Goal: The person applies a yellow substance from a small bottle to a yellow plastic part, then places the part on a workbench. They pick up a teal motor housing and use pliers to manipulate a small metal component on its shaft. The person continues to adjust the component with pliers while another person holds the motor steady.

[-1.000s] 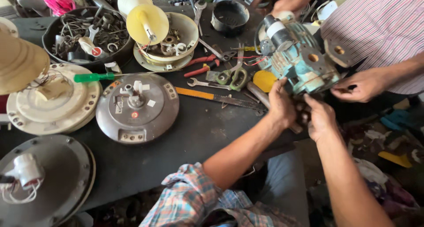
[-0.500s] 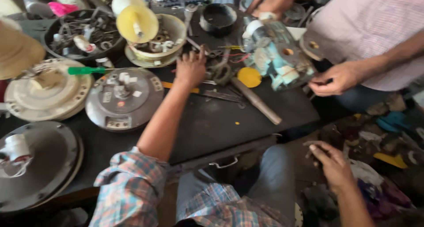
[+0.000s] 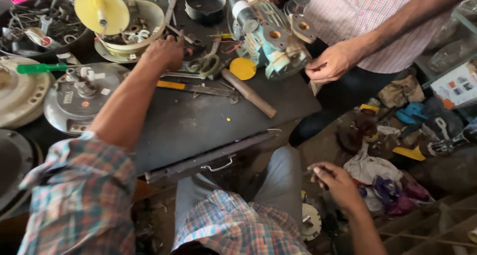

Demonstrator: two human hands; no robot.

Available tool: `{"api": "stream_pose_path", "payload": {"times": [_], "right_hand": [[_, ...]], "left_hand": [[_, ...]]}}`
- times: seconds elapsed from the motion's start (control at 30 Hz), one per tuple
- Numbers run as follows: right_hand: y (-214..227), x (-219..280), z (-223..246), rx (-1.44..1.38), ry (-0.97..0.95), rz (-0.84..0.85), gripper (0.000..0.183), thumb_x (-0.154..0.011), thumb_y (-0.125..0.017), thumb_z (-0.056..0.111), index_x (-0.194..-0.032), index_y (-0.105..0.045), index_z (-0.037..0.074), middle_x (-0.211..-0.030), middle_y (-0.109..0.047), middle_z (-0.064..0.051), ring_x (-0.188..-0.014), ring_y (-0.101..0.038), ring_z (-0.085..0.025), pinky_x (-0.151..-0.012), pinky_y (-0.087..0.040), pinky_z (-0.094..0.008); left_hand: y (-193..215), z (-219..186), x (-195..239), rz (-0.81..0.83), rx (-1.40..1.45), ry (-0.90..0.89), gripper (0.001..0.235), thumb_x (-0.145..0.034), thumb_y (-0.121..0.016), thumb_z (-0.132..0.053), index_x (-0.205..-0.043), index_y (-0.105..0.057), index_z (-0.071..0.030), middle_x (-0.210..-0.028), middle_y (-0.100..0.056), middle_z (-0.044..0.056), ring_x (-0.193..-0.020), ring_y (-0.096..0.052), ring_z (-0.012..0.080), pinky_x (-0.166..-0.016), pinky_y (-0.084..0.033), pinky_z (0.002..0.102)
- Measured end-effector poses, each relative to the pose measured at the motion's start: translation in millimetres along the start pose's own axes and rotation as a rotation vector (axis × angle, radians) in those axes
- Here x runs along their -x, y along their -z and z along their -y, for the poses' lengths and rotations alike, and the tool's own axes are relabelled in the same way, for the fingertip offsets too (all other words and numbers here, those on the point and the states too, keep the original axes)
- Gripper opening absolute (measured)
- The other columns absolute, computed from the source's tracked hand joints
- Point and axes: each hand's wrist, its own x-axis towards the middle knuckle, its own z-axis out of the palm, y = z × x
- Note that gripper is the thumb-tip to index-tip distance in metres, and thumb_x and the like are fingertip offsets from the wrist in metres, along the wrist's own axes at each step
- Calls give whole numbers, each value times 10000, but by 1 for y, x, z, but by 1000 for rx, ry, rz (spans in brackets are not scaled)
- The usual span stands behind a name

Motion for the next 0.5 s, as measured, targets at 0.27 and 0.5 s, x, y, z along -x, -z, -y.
{"api": "stream_pose_path", "payload": {"times": [0.27,0.5], "right_hand": [[-27,9,74,90,201,32,323,-946,-650,258,-1186,-717,52,-971,-731,-69,-870,-656,-142,-773,-536,-299],[-114,5,129,-309,339,311,687,-758,-743,140,-1393,-488,200,-1210,-645,40,-1005,-654,-101,-819,-578,-293]], "left_hand": [[11,-3,116,-518,160,-217,676,-1001,-563,-157,-1549,-294,134,-1284,-619,349,-1182,-611,484,-1010,-480,548],[-11,-159,224,-30,1432,-498,1047,-849,-611,1,-1679,17,-114,-1009,-685,93,-854,-677,195,-766,-568,340]]}}
